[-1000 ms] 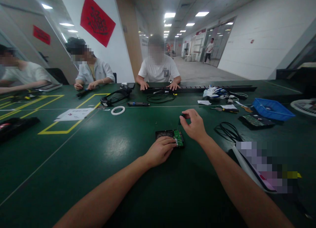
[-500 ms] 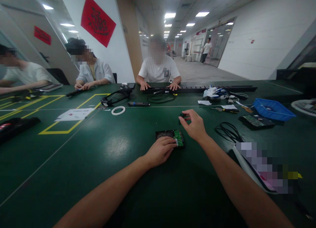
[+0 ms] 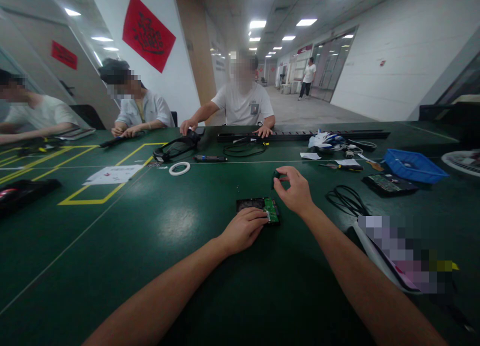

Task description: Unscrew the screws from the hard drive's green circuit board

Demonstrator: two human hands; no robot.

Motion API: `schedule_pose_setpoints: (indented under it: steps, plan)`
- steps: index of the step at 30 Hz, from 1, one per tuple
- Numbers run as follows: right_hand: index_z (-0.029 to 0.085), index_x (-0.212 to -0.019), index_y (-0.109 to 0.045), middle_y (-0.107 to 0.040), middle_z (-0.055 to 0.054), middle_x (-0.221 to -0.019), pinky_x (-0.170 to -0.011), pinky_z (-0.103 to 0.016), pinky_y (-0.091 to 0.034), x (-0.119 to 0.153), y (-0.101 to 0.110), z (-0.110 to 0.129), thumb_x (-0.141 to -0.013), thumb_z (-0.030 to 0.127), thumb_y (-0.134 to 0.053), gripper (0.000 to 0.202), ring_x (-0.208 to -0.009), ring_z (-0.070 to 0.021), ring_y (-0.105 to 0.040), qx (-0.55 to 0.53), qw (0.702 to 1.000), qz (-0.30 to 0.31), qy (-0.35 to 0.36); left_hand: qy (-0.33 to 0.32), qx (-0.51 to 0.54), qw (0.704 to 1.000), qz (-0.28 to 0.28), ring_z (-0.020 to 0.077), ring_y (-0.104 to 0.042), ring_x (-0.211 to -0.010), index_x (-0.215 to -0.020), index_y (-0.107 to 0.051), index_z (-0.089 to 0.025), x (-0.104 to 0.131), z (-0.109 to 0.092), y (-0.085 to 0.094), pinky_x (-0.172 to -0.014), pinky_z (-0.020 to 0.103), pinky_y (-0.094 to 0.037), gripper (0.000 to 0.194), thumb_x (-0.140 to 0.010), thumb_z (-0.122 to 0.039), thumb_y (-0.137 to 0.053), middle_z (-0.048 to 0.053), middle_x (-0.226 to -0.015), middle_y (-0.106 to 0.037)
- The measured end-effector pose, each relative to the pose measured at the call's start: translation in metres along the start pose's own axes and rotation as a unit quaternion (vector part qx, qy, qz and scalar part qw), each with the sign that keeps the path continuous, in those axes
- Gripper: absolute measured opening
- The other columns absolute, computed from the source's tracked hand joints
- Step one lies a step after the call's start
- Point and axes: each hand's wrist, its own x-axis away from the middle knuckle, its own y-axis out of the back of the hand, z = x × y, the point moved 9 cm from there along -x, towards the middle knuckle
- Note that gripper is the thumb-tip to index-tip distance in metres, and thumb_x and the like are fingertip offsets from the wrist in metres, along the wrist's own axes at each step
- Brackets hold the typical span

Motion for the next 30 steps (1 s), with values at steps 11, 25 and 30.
schedule_pose_setpoints:
  steps: [11,25,30]
  plan:
    - [0.024,-0.108,-0.058,-0.064,-0.009,-0.109,-0.078,-0.043,-0.061,0.0006,0.0020,-0.0022,-0.091,0.031,-0.059,0.019,-0.096,-0.0247,-0.065,0.020,1.000,-0.005,-0.005,-0.006,0.003,1.000,-0.005,0.0235,-0.058,-0.121,-0.127,-0.061,-0.022,-0.0006,-0.0010,0.0009,-0.103,0.048,-0.049,0.034,-0.096,-0.017,-0.049,0.009,-0.126,-0.065]
    - [0.024,-0.107,-0.058,-0.058,-0.009,-0.103,-0.079,-0.042,-0.056,0.0001,0.0044,0.0016,-0.091,0.030,-0.059,0.017,-0.084,-0.0229,-0.061,0.065,0.998,-0.008,0.001,-0.003,0.000,1.000,-0.009,0.0230,-0.057,-0.122,-0.126,-0.061,-0.022,0.0005,0.0008,-0.0011,-0.104,0.047,-0.048,0.033,-0.096,-0.017,-0.049,0.009,-0.126,-0.065]
    - [0.024,-0.106,-0.057,-0.057,-0.008,-0.100,-0.076,-0.041,-0.056,0.0001,0.0054,0.0028,-0.090,0.032,-0.061,0.018,-0.081,-0.0213,-0.060,0.058,0.998,-0.006,-0.004,-0.004,0.005,1.000,-0.010,0.0231,-0.057,-0.121,-0.125,-0.062,-0.021,-0.0008,-0.0014,0.0013,-0.103,0.046,-0.048,0.032,-0.096,-0.017,-0.049,0.009,-0.126,-0.066]
